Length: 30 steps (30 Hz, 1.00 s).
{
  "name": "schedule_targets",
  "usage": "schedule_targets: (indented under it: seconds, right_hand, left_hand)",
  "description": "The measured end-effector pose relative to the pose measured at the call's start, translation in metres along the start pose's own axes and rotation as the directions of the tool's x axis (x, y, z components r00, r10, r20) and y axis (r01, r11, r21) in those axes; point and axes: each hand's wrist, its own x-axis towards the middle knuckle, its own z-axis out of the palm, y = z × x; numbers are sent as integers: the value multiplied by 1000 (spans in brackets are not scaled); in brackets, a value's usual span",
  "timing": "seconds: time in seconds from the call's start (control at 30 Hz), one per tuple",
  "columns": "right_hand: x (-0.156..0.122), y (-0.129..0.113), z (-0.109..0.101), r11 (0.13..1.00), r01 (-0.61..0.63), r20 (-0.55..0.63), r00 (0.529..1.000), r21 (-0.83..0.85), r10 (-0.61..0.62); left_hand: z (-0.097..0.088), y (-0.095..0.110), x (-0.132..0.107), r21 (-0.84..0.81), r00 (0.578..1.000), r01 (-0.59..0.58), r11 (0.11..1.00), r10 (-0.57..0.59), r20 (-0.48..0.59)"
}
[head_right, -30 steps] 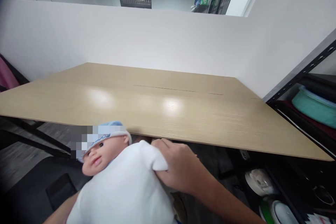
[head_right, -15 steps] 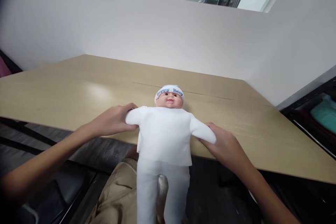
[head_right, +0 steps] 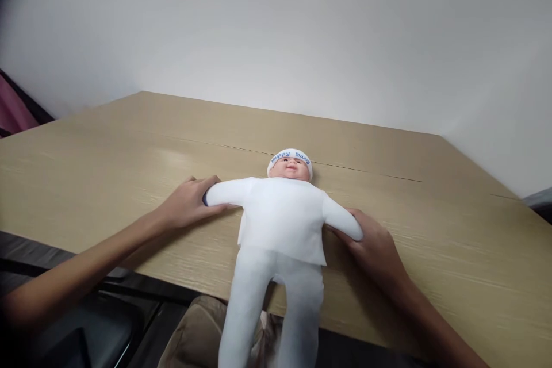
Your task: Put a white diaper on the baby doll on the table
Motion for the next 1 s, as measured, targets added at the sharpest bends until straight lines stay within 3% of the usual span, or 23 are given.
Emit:
schedule_targets:
  seconds: [0.17,0.33,0.6,0.7,0.87,1.0]
  right_hand:
    - [49,23,20,995,49,-101,993,-87,-57]
    - [102,42,37,981,153,-137,976,-119,-168]
    - [180,59,54,970,202,-149,964,-138,-222]
    - [191,63,54,964,239,-163,953,-119,-256]
    - [177,73,47,957,280,-110,952,-75,-287]
    - [173,75,43,963,269,-35,962,-15,-269]
  left_hand:
    - [18,-20,48,-3,993,14,1000,-14,-115]
    - [39,-43,101,69,950,-75,995,92,-298]
    - [54,-65,174,108,931,-25,994,63,-360]
    - [53,-73,182,89,931,-44,995,74,-358]
    - [51,-93,164,25,945,-120,992,122,-305]
    - [50,-99,160,-23,956,-113,993,103,-274]
